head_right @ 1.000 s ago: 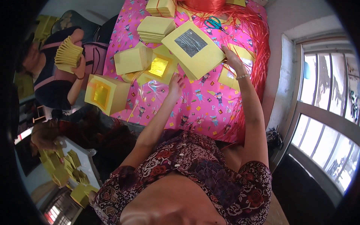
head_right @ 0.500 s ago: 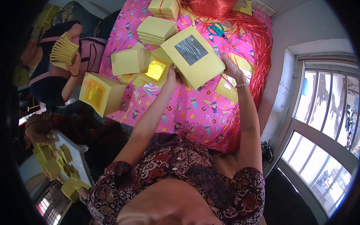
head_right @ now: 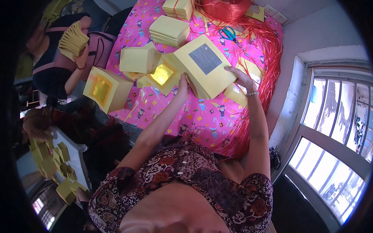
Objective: The person is counting, stacking, and bundling yellow sheets of joss paper with red string.
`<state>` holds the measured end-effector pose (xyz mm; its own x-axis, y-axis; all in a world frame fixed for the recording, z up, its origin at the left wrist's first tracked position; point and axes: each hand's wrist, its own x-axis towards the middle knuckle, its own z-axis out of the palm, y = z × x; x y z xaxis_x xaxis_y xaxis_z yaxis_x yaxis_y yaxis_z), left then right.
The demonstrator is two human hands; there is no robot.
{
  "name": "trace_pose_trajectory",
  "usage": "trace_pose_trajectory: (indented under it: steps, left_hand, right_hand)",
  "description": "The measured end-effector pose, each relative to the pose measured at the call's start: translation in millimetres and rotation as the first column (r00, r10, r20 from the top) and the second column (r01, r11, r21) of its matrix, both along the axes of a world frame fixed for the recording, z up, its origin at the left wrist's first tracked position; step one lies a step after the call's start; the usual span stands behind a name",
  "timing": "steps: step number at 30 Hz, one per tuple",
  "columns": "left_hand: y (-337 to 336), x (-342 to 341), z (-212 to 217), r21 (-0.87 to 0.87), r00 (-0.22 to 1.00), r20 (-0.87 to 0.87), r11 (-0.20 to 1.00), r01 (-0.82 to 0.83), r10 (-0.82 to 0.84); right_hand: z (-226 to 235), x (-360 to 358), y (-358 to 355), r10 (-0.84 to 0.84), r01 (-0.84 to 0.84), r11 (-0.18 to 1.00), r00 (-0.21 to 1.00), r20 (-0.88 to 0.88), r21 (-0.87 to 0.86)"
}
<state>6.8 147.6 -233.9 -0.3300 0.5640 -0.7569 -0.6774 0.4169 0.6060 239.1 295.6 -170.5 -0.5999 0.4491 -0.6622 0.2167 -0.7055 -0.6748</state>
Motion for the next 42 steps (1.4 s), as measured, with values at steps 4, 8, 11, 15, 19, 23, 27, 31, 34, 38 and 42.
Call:
trace_pose_trajectory:
  steps: [4, 8, 11, 15, 19, 23, 27, 31, 34, 38, 42]
  left_hand:
    - [-33.0, 24.4, -43.1, 0.089, 0.998, -0.018, 0.994, 0.062, -0.061]
    - [-60.0, 23.9, -8.7, 0.002, 0.987, 0.151, 0.998, 0.058, -0.058]
    - [-79.1, 22.9, -34.0, -0.064, 0.967, 0.214, 0.986, 0.153, -0.136]
    - [-110.1, 37.6, -10.4, -0.037, 0.961, 0.142, 0.969, 0.244, -0.237]
    - [-155.4, 44.6, -9.0, 0.093, 0.861, 0.488, 0.989, 0.112, -0.144]
    - [-178.1, 46.4, 11.2, 0.041, 0.832, 0.555, 0.998, -0.039, 0.009]
    - [-198.3, 23.1, 14.9, 0.023, 0.775, 0.618, 0.982, -0.186, 0.132]
    - [-204.4, 14.2, 19.4, 0.158, 0.737, 0.658, 0.927, -0.339, 0.157]
    - [-218.6, -3.3, -79.8, 0.580, 0.536, 0.788, 0.658, -0.481, -0.303]
    - [-194.7, 18.8, -42.0, -0.146, 0.717, 0.553, 0.896, -0.420, 0.426]
    - [-214.5, -2.7, -47.6, -0.212, 0.819, 0.478, 0.946, -0.245, 0.319]
  right_hand:
    - [-5.6, 29.4, -25.1, 0.021, -0.021, 1.000, 0.999, 0.026, 0.004]
    - [-4.6, 34.1, -75.8, 0.037, -0.038, 0.999, 0.999, 0.032, 0.033]
    - [-3.5, 39.6, -113.5, 0.037, -0.035, 0.992, 0.999, -0.013, 0.123]
    - [-9.5, 53.9, -152.8, -0.044, 0.044, 0.992, 0.999, -0.008, 0.115]
    - [-8.4, 62.8, -170.1, 0.079, -0.085, 0.990, 0.995, 0.059, 0.114]
    - [-11.5, 53.0, -179.2, 0.184, -0.202, 0.965, 0.976, 0.114, 0.169]
    - [14.5, -2.2, -165.9, 0.374, -0.403, 0.882, 0.914, 0.155, 0.244]
    - [3.2, -38.5, -139.8, 0.506, -0.560, 0.774, 0.828, 0.243, 0.296]
    - [22.3, -81.0, -102.1, 0.634, -0.656, 0.720, 0.754, 0.172, 0.226]
    - [0.5, -76.3, -76.7, 0.673, -0.699, 0.689, 0.715, 0.191, 0.191]
    - [6.8, -82.7, -83.5, 0.616, -0.705, 0.659, 0.706, 0.351, 0.263]
